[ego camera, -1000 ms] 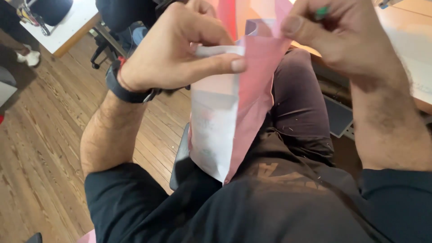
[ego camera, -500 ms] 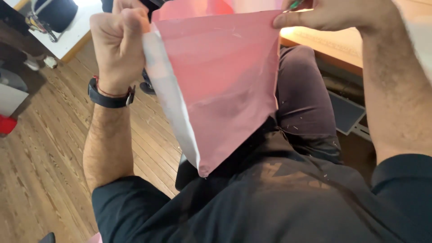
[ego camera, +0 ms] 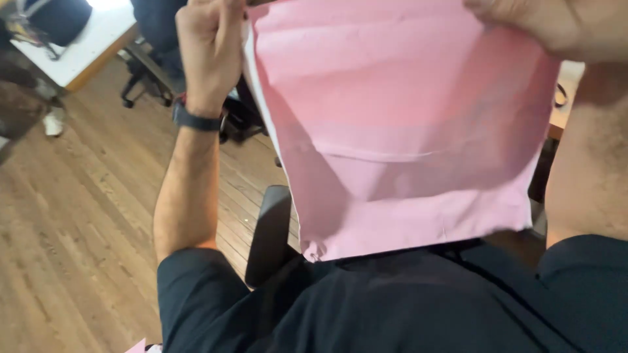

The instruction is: Assembling and checking the seams of a pink fabric bag liner using a small hand tool.

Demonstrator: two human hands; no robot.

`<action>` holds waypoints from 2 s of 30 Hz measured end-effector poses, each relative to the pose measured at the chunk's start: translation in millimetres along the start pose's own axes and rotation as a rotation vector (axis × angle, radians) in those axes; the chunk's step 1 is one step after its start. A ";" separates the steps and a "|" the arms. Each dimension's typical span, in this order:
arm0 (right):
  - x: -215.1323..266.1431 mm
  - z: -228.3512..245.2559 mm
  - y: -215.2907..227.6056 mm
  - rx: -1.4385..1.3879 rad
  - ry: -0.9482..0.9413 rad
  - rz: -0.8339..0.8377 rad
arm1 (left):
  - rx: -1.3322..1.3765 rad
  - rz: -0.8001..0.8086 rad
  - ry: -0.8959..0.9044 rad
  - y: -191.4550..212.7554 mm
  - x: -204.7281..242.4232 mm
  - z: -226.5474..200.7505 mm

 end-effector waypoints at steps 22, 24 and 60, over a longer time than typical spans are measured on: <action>22.4 -127.0 -33.7 -0.246 -0.300 -0.053 | 0.482 0.478 -0.056 -239.1 -4.1 -0.6; 25.5 -137.4 -34.2 -0.303 -0.334 -0.081 | 0.534 0.403 -0.025 -248.7 -3.9 26.9; 89.5 -299.5 -103.5 -0.064 -0.813 -0.039 | -0.475 0.242 0.213 -281.7 51.3 132.9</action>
Point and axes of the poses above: each hand's wrist, its own x-axis away from the middle knuckle, its own y-axis out of the back of the hand, z = x × y, the point moved 8 cm from there along -x, towards the middle knuckle, and after that the axes turned 12 degrees about -x, right-handed, at the moved point
